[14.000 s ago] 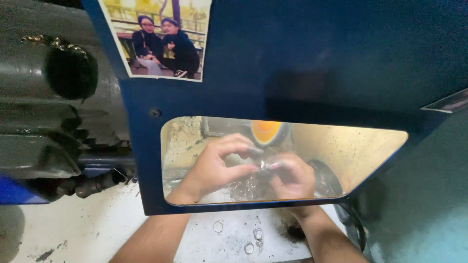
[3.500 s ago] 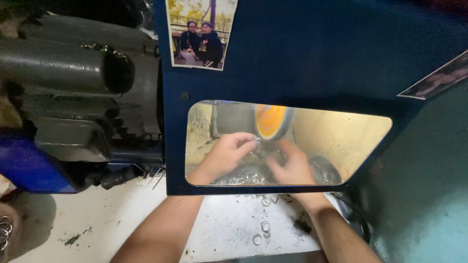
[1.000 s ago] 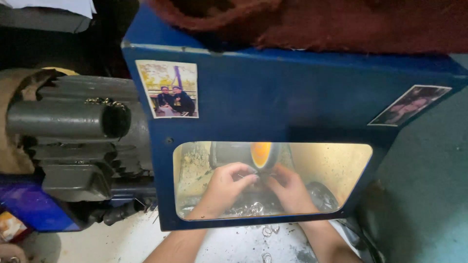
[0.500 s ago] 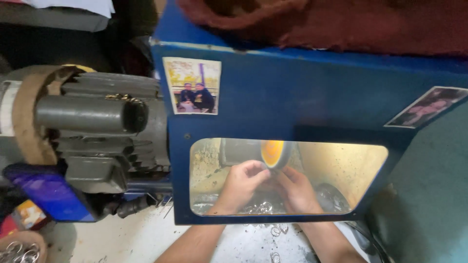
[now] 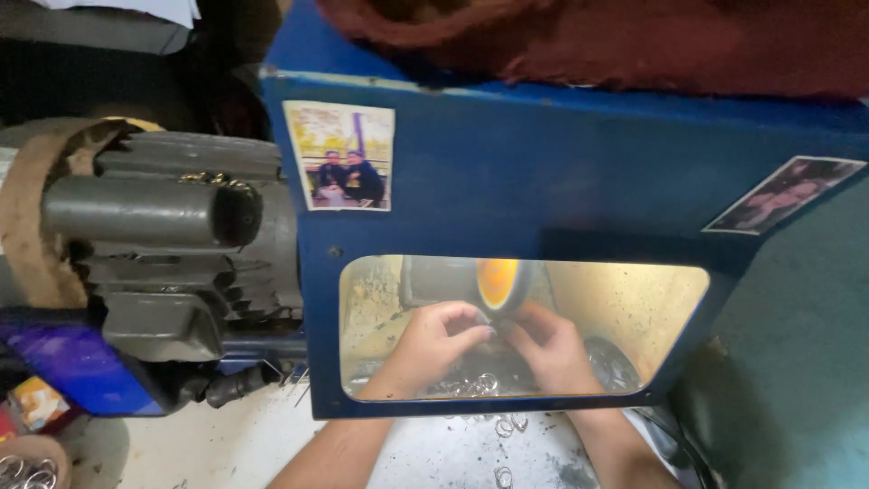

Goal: Polishing a metal ring using a bench-mounted polishing machine with a protective hood.

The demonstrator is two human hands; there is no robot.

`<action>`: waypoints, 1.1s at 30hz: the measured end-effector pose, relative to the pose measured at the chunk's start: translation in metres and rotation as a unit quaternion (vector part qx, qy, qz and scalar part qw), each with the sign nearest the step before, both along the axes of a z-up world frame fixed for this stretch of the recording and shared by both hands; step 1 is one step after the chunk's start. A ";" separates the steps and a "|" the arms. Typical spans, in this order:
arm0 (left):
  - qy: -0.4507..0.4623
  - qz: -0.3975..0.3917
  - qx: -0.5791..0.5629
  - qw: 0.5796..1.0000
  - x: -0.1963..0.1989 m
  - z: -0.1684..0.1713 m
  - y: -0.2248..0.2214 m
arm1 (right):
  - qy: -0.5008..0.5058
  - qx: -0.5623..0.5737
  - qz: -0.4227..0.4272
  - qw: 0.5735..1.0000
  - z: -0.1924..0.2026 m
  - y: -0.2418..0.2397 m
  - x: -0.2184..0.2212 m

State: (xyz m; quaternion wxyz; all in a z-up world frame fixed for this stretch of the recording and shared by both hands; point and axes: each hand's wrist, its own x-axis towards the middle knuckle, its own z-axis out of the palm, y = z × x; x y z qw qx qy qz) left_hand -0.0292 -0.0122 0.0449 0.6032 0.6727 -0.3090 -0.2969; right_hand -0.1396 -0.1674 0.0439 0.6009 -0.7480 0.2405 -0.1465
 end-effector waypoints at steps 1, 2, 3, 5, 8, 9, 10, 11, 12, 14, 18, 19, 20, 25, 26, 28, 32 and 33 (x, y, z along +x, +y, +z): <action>0.000 -0.004 0.002 1.000 -0.001 -0.007 -0.005 | 0.000 0.002 -0.004 1.000 0.003 0.000 -0.002; 0.057 0.016 -0.042 0.997 -0.003 -0.015 -0.010 | 0.046 0.014 0.023 0.999 0.005 0.000 -0.004; 0.114 0.037 -0.087 0.989 -0.004 -0.023 -0.014 | 0.092 0.026 0.050 0.994 0.007 0.001 -0.006; 0.122 0.042 -0.095 0.987 -0.007 -0.026 -0.020 | 0.097 0.067 0.014 0.993 0.012 0.006 -0.002; 0.156 0.057 -0.112 0.980 -0.009 -0.027 -0.024 | 0.068 0.133 -0.039 0.988 -0.005 0.004 0.006; 0.182 0.063 -0.120 0.974 -0.010 -0.027 -0.025 | 0.033 0.158 -0.059 0.985 -0.014 0.000 0.007; 0.183 0.064 -0.120 0.974 -0.009 -0.027 -0.024 | 0.035 0.158 -0.059 0.985 -0.008 0.009 0.011; 0.182 0.068 -0.119 0.974 -0.009 -0.028 -0.024 | 0.019 0.172 -0.078 0.982 -0.001 0.017 0.014; 0.181 0.072 -0.118 0.974 -0.008 -0.028 -0.023 | 0.003 0.186 -0.098 0.978 0.006 0.026 0.017; 0.190 0.075 -0.130 0.970 -0.010 -0.023 -0.024 | -0.007 0.176 -0.098 0.979 0.002 0.020 0.012; 0.176 0.083 -0.142 0.971 -0.005 -0.025 -0.019 | 0.018 0.145 -0.078 0.986 -0.006 0.020 0.019; 0.176 0.082 -0.143 0.971 -0.003 -0.020 -0.014 | 0.017 0.144 -0.079 0.986 -0.008 0.017 0.016; 0.157 0.066 -0.125 0.977 0.000 -0.016 -0.010 | 0.018 0.099 -0.051 0.994 -0.011 0.014 0.014; 0.129 0.015 -0.087 0.988 0.000 -0.012 0.001 | -0.120 -0.076 0.034 0.989 -0.024 -0.009 0.000; 0.168 0.025 -0.101 0.980 -0.002 -0.018 -0.003 | -0.068 -0.062 0.052 0.994 -0.019 -0.010 -0.001; 0.206 0.029 -0.111 0.972 -0.004 -0.024 -0.010 | -0.016 -0.047 0.064 0.997 -0.013 -0.011 -0.001; 0.264 0.028 -0.137 0.954 -0.002 -0.047 -0.022 | 0.054 -0.029 0.030 0.998 -0.007 -0.004 0.006; 0.275 0.032 -0.144 0.950 0.000 -0.058 -0.026 | 0.072 -0.028 0.014 0.997 -0.006 -0.001 0.008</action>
